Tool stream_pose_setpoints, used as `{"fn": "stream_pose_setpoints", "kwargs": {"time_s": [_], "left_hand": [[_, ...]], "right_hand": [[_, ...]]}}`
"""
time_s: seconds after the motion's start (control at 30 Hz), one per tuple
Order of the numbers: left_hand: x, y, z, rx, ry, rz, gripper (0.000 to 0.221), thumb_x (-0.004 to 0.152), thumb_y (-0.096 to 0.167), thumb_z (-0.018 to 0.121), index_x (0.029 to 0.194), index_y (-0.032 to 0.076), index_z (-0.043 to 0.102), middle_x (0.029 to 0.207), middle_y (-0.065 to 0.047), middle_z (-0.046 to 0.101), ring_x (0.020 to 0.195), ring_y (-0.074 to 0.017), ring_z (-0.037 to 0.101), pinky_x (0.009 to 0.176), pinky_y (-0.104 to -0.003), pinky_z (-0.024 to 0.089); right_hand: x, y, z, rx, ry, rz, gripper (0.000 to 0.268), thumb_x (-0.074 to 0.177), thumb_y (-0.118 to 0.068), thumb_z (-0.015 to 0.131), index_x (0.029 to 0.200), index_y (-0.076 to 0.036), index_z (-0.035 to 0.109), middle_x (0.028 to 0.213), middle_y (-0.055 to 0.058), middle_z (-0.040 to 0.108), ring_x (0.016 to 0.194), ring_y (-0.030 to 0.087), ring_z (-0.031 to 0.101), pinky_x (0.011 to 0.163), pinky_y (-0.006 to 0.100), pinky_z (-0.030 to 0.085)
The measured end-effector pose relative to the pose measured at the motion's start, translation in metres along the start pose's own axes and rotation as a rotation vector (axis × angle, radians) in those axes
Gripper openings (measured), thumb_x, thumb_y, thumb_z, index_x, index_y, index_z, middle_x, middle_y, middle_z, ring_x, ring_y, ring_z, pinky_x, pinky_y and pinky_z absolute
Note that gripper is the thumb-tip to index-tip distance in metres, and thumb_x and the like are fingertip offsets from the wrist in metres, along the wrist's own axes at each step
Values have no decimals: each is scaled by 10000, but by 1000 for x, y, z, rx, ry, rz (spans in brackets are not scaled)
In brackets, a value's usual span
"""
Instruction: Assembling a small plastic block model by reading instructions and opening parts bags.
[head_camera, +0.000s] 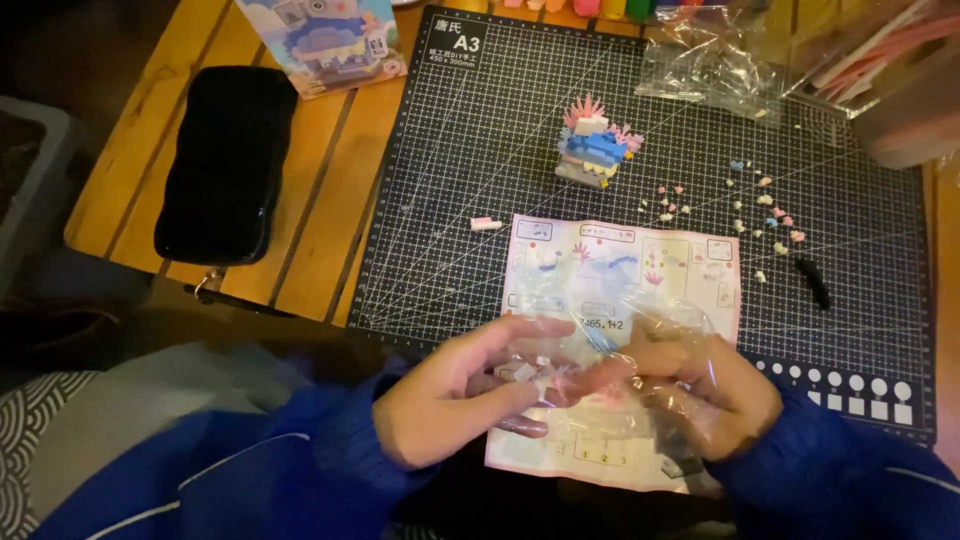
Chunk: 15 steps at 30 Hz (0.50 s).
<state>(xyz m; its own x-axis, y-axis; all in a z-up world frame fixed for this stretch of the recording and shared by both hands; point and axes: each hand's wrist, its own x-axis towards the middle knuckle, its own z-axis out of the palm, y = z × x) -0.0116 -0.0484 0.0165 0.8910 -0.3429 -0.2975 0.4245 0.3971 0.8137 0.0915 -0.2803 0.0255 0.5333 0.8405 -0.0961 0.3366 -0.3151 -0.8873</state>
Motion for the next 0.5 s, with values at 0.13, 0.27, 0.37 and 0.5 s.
{"fn": "stream_pose_setpoints", "kwargs": {"time_s": [0.13,0.27,0.37,0.5], "left_hand": [[-1,9,2,47,47,-55,466,902,82,559,1362,112,493,1270,-78,615,1033,-198,696,798,-304,623],[-1,13,1,14,75,-98,483,916,60,545,1392,126,502,1083,-67,637,1100,-268,711,797,-320,622],[-1,12,2,0,95,-100,506,888,88,581,1387,112,502,1121,-126,655,1054,-256,719,787,-338,627],[0,15,2,4,126,-122,479,881,52,581,1355,108,536,1120,-127,654,1040,-270,731,761,-344,640]], "right_hand": [[4,-10,1,67,-12,21,755,872,-729,301,1100,-202,791,704,58,741,600,162,555,633,312,404],[0,-8,0,-13,52,156,528,887,-498,421,1185,-262,787,586,2,412,496,146,431,527,311,328],[-2,-7,3,-6,90,180,384,888,-350,537,1162,-257,790,649,0,628,572,123,586,556,252,404],[0,-13,2,-62,104,219,404,877,-387,523,1149,-286,804,601,-9,537,499,122,525,508,263,381]]}}
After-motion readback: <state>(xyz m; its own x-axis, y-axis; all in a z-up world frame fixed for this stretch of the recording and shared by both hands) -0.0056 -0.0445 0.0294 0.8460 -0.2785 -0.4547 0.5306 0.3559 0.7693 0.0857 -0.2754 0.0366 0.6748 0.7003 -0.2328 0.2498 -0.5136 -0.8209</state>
